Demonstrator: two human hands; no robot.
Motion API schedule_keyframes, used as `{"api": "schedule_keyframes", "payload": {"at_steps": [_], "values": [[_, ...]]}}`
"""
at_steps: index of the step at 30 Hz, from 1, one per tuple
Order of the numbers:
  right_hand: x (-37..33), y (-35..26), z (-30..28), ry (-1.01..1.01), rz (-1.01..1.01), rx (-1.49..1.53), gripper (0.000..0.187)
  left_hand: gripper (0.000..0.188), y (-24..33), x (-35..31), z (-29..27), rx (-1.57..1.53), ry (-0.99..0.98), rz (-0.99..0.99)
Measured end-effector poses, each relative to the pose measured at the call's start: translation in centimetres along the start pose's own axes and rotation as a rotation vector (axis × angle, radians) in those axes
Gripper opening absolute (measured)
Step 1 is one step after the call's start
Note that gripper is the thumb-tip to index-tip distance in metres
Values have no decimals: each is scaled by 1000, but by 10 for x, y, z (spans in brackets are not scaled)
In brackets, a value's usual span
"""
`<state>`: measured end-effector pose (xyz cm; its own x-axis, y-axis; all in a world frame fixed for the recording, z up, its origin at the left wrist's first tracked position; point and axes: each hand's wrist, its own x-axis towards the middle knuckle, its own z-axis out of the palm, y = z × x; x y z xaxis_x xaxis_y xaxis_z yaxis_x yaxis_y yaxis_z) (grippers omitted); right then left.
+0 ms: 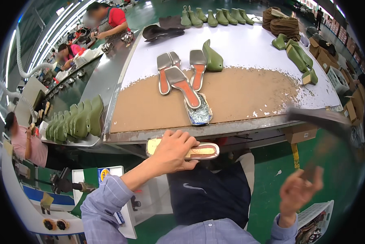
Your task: The person repeatedly picks up green shoe uppers and insoles, aligns them, and uses a hammer to drive nails into the insole to attach the upper. They handle multiple pairs sequentially, placing finished units aside on the table.
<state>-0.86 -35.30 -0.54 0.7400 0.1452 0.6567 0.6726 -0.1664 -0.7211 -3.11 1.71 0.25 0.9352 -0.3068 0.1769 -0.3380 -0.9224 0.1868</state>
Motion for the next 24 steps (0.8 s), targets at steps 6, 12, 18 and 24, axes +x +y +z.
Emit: {"api": "schedule_keyframes", "payload": {"at_steps": [6,12,18,24], "values": [[-19,2,50,-453,187,-128,45,47,-4,2,3,-25,36,13],[29,31,44,-305,56,-320,44,53,3,6,-1,51,-33,-20],[95,147,36,-389,-111,-960,47,63,5,27,18,49,-192,7],[95,233,40,-352,-118,-1042,39,69,-39,5,-65,-673,178,-489]]}}
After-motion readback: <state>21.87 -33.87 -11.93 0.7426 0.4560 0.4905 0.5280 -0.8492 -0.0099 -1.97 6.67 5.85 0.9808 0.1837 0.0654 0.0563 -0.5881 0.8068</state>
